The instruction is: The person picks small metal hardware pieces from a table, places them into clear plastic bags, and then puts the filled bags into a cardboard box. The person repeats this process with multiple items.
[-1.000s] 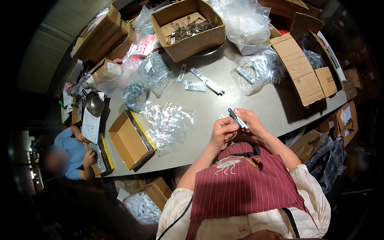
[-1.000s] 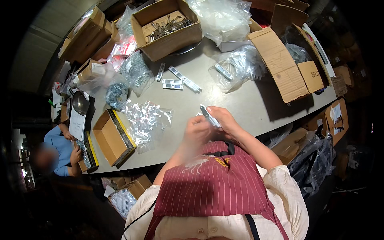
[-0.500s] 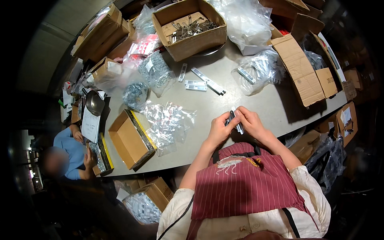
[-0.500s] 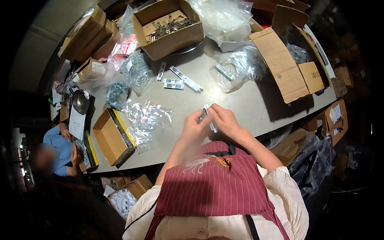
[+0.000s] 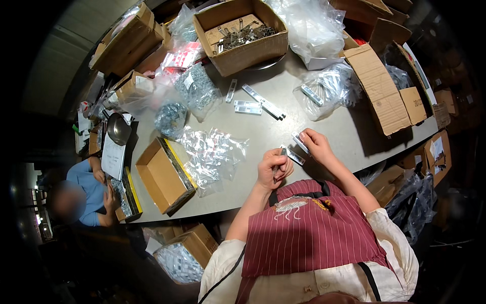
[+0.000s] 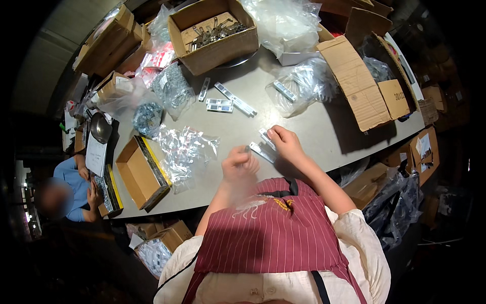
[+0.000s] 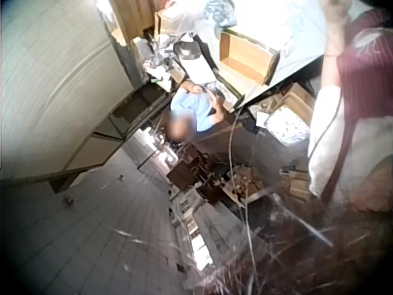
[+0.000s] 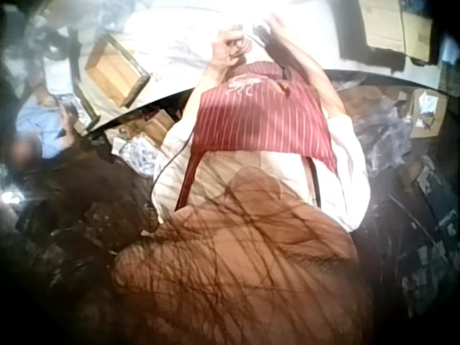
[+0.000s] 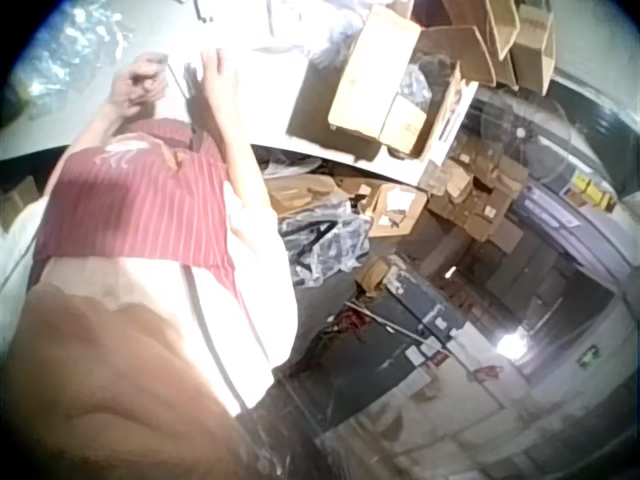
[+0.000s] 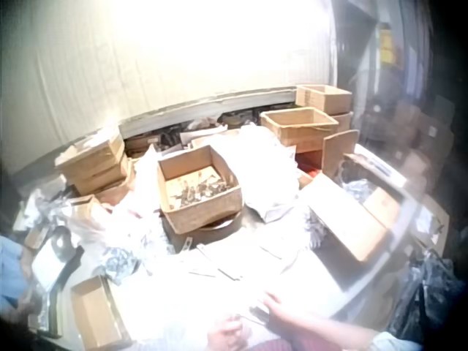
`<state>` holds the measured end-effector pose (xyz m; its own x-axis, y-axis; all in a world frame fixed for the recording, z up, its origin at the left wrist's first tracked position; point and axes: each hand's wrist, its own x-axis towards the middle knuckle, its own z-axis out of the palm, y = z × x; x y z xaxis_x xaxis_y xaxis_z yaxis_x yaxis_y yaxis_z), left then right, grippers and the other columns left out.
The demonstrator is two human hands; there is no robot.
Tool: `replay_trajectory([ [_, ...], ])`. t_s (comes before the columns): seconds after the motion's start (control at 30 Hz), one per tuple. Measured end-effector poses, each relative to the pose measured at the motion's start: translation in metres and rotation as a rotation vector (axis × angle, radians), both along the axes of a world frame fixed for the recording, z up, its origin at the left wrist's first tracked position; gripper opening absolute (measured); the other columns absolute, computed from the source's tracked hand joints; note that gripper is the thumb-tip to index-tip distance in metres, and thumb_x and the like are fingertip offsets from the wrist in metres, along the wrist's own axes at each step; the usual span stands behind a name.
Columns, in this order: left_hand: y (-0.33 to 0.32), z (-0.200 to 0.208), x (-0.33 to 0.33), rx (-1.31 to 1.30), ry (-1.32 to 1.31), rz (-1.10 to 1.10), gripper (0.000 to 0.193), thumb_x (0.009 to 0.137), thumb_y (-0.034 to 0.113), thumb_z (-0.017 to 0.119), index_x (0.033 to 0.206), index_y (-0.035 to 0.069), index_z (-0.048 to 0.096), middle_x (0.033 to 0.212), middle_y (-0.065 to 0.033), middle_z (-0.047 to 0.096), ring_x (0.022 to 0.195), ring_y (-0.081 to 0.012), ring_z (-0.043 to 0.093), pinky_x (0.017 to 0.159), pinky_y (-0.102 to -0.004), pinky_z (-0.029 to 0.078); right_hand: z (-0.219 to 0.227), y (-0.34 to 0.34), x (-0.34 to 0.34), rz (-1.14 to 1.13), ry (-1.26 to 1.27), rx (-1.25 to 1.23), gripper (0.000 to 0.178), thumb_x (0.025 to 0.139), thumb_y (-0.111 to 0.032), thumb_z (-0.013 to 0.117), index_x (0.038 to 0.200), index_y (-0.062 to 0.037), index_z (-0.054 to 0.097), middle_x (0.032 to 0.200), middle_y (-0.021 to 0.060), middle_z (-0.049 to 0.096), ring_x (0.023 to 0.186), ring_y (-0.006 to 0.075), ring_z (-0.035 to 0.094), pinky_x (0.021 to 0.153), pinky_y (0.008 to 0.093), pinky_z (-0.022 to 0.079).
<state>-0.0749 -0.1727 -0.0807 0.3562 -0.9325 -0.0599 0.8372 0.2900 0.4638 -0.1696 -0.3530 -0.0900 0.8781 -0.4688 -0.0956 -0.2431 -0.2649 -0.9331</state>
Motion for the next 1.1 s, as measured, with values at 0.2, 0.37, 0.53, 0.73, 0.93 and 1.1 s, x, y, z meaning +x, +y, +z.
replay_trajectory([
  [0.2, 0.026, 0.002, 0.0, 0.218, -0.021, -0.091, 0.029, 0.091, 0.016, 0.048, 0.101, -0.008, 0.06, 0.056, -0.0083, 0.052, 0.038, -0.0089, 0.035, 0.041, -0.0215, 0.031, 0.015, 0.017, -0.014, 0.28, 0.199, -0.632, 0.06, 0.089, -0.051, 0.068, 0.111, 0.0013, 0.05, 0.099, 0.0283, 0.065, 0.092, 0.0462, 0.065, 0.075, 0.0529, 0.054],
  [0.37, 0.026, 0.005, -0.015, 0.31, 0.01, -0.23, 0.035, 0.093, 0.015, 0.046, 0.12, -0.004, 0.056, 0.077, -0.015, 0.062, 0.048, -0.0082, 0.043, 0.041, -0.0192, 0.033, 0.004, 0.011, 0.028, 0.28, 0.287, -0.588, 0.049, 0.088, -0.039, 0.069, 0.109, 0.0009, 0.05, 0.098, 0.0262, 0.065, 0.09, 0.0425, 0.066, 0.074, 0.0518, 0.054],
  [0.53, 0.025, -0.01, -0.014, 0.6, -0.053, -0.07, 0.035, 0.105, 0.028, 0.044, 0.108, -0.003, 0.059, 0.088, -0.0156, 0.066, 0.064, -0.0164, 0.059, 0.053, -0.0245, 0.047, 0.004, -0.005, 0.072, 0.124, -0.215, -0.51, 0.038, 0.09, -0.02, 0.066, 0.12, 0.0015, 0.057, 0.115, 0.0243, 0.062, 0.106, 0.0415, 0.062, 0.09, 0.0474, 0.051],
  [0.73, 0.027, 0.0, -0.023, 0.604, 0.294, -0.015, 0.033, 0.106, 0.024, 0.046, 0.102, -0.005, 0.061, 0.104, -0.0183, 0.067, 0.087, -0.0254, 0.068, 0.074, -0.0322, 0.059, 0.0, -0.083, 0.09, -0.216, -0.038, -0.993, 0.035, 0.081, -0.011, 0.073, 0.111, 0.0035, 0.062, 0.116, 0.0247, 0.059, 0.108, 0.043, 0.058, 0.096, 0.0494, 0.049],
  [0.93, 0.019, -0.014, -0.013, 0.541, 0.089, -0.13, 0.023, 0.105, 0.017, 0.053, 0.109, -0.005, 0.06, 0.089, -0.0063, 0.057, 0.061, -0.0051, 0.047, 0.048, -0.0177, 0.036, -0.024, -0.117, 0.07, -0.093, -0.084, -0.657, 0.03, 0.083, -0.02, 0.078, 0.102, 0.0003, 0.065, 0.092, 0.0158, 0.064, 0.083, 0.031, 0.063, 0.073, 0.0427, 0.05],
  [1.1, 0.005, -0.026, 0.003, 0.58, -0.302, 0.06, 0.025, 0.105, 0.023, 0.055, 0.11, 0.0, 0.06, 0.067, 0.0054, 0.042, 0.049, -0.0019, 0.03, 0.041, -0.0205, 0.019, 0.003, -0.048, 0.027, 0.13, -0.002, 0.259, 0.023, 0.091, -0.016, 0.074, 0.108, -0.0029, 0.064, 0.09, 0.0016, 0.066, 0.075, 0.0077, 0.059, 0.066, 0.0268, 0.048],
])
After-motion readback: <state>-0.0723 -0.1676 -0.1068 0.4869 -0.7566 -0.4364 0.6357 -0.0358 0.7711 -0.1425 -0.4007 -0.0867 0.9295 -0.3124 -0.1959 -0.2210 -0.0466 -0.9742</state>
